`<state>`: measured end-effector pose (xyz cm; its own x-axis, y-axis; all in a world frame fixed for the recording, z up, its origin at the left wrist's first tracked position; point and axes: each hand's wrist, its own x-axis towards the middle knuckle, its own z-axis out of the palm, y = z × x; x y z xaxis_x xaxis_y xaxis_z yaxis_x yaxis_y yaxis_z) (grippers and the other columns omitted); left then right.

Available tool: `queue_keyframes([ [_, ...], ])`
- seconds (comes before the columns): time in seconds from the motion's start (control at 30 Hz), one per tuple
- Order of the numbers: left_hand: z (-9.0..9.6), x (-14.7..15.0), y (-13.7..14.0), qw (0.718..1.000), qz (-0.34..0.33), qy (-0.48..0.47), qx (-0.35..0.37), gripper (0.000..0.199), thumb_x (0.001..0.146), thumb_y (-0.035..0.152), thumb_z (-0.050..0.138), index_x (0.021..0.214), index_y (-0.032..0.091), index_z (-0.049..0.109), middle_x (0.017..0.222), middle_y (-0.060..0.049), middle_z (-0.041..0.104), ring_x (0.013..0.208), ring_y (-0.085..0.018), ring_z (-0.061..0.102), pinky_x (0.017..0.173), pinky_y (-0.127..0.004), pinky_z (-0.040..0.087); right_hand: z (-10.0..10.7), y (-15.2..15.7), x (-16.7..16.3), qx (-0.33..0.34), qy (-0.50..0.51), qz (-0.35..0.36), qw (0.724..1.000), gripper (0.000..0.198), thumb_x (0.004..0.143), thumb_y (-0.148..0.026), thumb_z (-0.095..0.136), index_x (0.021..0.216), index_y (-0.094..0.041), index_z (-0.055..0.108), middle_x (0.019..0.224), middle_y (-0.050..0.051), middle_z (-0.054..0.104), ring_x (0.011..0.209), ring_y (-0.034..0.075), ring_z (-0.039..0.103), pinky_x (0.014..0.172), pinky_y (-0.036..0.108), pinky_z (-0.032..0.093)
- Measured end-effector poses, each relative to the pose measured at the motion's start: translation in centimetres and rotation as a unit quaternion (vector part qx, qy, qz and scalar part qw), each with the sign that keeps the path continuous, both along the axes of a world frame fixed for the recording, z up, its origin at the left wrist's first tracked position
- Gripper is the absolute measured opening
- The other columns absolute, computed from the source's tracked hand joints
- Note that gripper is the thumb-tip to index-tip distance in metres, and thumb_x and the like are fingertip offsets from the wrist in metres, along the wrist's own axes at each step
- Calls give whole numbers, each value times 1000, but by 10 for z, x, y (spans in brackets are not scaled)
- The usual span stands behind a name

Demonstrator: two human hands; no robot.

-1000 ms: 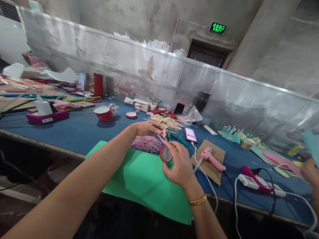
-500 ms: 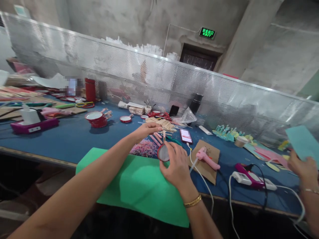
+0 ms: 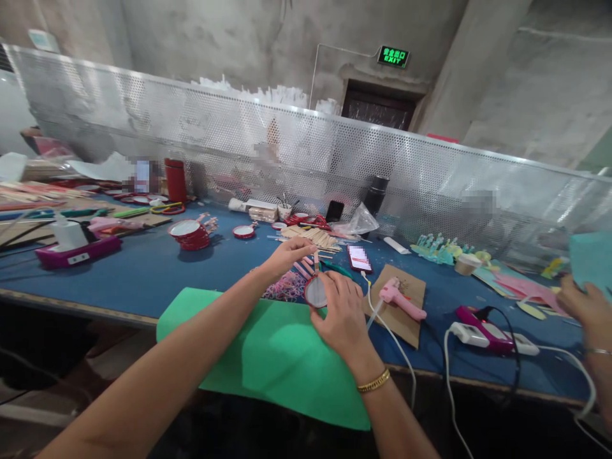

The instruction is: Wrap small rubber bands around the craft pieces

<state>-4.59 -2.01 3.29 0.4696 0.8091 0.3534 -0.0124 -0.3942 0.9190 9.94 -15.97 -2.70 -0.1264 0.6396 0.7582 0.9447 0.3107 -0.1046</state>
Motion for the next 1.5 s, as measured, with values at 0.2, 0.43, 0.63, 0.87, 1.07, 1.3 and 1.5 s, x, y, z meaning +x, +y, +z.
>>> queue_keyframes([
  [0.2,-1,-7,1,998,55,5,-36,51,69,65,70,86,17,74,96,-8,71,89,-21,61,69,-28,43,-2,3,0,8,16,-11,1000,63,81,-30,64,140,-14,48,131,16,58,121,29,52,104,45,41],
  [0.43,2,-21,-14,995,58,11,-76,54,71,65,71,96,17,74,96,-9,74,93,-22,64,75,-30,45,4,8,-4,27,54,-25,998,67,81,-32,68,141,-13,45,129,16,61,117,30,54,103,46,44],
  [0.63,0,-32,-16,994,42,-2,-100,59,74,65,69,106,16,72,105,-10,72,90,-20,64,73,-28,46,38,23,-16,40,60,-20,997,66,83,-37,68,139,-12,44,127,19,61,116,30,54,101,45,44],
  [0.87,-3,-36,2,995,24,-11,-94,55,60,54,83,96,15,69,79,-2,67,66,-12,56,60,-24,42,57,76,-36,25,53,-5,998,65,84,-33,66,140,-10,44,130,20,58,121,31,51,107,46,40],
  [1.07,-15,-47,19,990,102,-23,-91,51,52,51,86,81,15,65,66,1,61,56,-10,51,51,-23,31,33,101,-43,20,66,64,996,78,82,-33,69,148,-10,34,140,20,51,132,30,43,113,47,37],
  [1.3,-19,-49,20,989,127,-35,-73,59,50,52,87,91,15,66,76,-2,67,61,-12,57,51,-22,31,24,99,-34,-4,84,43,995,72,83,-32,67,146,-11,39,134,19,55,127,31,48,110,47,39],
  [1.5,-23,-48,21,992,121,5,-17,53,56,52,83,90,15,66,69,1,63,54,-10,49,50,-23,30,22,107,-32,-37,80,35,995,72,82,-35,69,145,-15,41,130,17,58,124,29,50,105,44,42],
])
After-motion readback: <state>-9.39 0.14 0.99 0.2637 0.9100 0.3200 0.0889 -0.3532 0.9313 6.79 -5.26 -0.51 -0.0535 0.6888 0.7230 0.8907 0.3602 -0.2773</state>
